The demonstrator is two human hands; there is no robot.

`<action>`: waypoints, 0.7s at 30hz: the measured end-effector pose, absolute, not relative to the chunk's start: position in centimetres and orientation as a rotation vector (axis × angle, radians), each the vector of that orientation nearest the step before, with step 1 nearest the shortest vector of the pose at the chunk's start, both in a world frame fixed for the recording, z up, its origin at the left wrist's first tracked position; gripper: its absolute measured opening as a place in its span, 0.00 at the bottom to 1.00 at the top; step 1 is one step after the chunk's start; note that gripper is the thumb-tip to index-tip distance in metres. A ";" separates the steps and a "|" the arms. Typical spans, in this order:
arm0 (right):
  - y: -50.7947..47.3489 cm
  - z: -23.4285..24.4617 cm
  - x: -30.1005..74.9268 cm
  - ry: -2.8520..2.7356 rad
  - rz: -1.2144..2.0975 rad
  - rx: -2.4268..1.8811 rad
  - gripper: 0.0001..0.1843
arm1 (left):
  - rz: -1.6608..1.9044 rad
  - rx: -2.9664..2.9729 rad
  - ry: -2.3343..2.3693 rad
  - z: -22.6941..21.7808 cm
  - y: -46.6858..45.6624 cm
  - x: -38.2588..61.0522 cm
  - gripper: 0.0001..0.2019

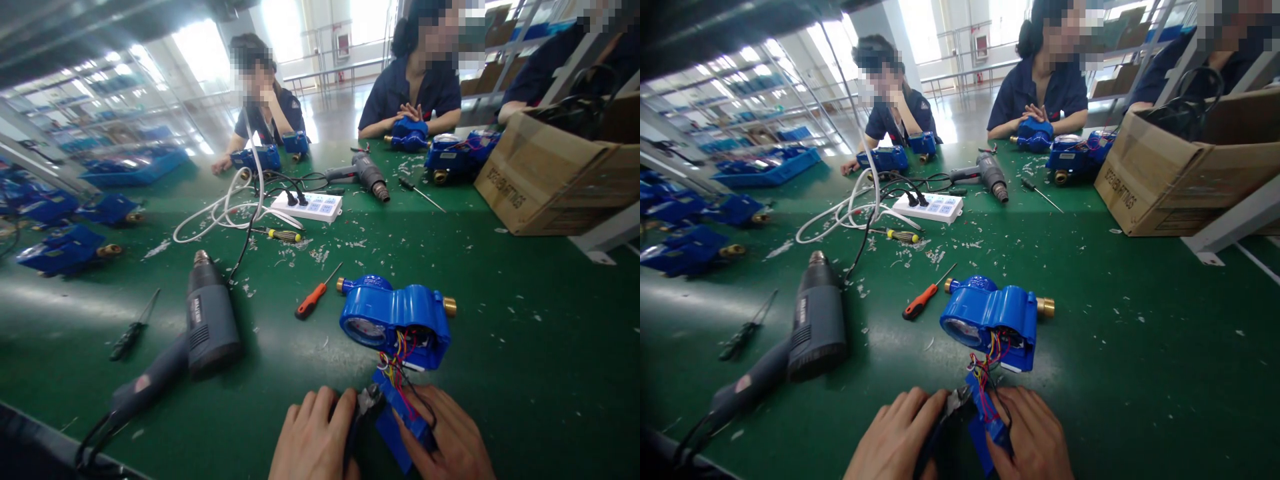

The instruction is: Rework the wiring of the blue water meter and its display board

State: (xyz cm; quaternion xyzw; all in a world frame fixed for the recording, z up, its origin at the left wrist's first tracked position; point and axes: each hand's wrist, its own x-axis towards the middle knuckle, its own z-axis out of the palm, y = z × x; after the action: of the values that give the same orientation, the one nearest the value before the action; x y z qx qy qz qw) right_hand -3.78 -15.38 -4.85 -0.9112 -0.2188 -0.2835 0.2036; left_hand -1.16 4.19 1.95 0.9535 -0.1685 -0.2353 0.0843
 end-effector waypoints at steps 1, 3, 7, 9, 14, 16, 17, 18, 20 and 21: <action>-15.4 -4.9 -3.8 -0.617 -0.787 -2.551 0.12 | -0.693 2.843 -0.504 1.9 4.3 -1.1 0.33; -15.4 -4.9 -3.7 -0.634 -0.768 -2.559 0.13 | -0.679 2.832 -0.495 1.7 4.4 -1.1 0.33; -15.4 -5.1 -3.7 -0.642 -0.772 -2.573 0.12 | -0.694 2.824 -0.519 1.4 4.5 -1.1 0.33; -15.4 -5.1 -3.7 -0.648 -0.770 -2.586 0.12 | -0.692 2.857 -0.557 1.7 4.5 -1.1 0.33; -15.3 -4.8 -3.6 -0.688 -0.749 -2.643 0.16 | -0.726 2.948 -0.643 2.4 4.4 -0.5 0.33; -15.2 -4.5 -3.5 -0.694 -0.756 -2.662 0.17 | -0.819 2.926 -0.682 2.5 4.6 -0.1 0.33; -15.1 -4.4 -3.4 -0.694 -0.765 -2.669 0.18 | -0.872 2.904 -0.704 2.5 4.7 0.1 0.34; -15.1 -4.3 -3.4 -0.688 -0.772 -2.674 0.18 | -0.922 2.877 -0.726 2.5 4.7 0.2 0.34; -15.0 -4.2 -3.3 -0.673 -0.778 -2.676 0.19 | -0.982 2.850 -0.737 2.7 4.7 0.5 0.34; -14.9 -4.2 -3.3 -0.666 -0.781 -2.673 0.19 | -0.987 2.857 -0.723 2.8 4.6 0.5 0.34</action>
State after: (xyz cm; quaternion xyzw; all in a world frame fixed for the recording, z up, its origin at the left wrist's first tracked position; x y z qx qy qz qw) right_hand -3.27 -14.94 -4.15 -0.9245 -0.2304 -0.2700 0.1387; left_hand 0.54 4.60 2.84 0.9191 -0.2326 -0.3174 0.0166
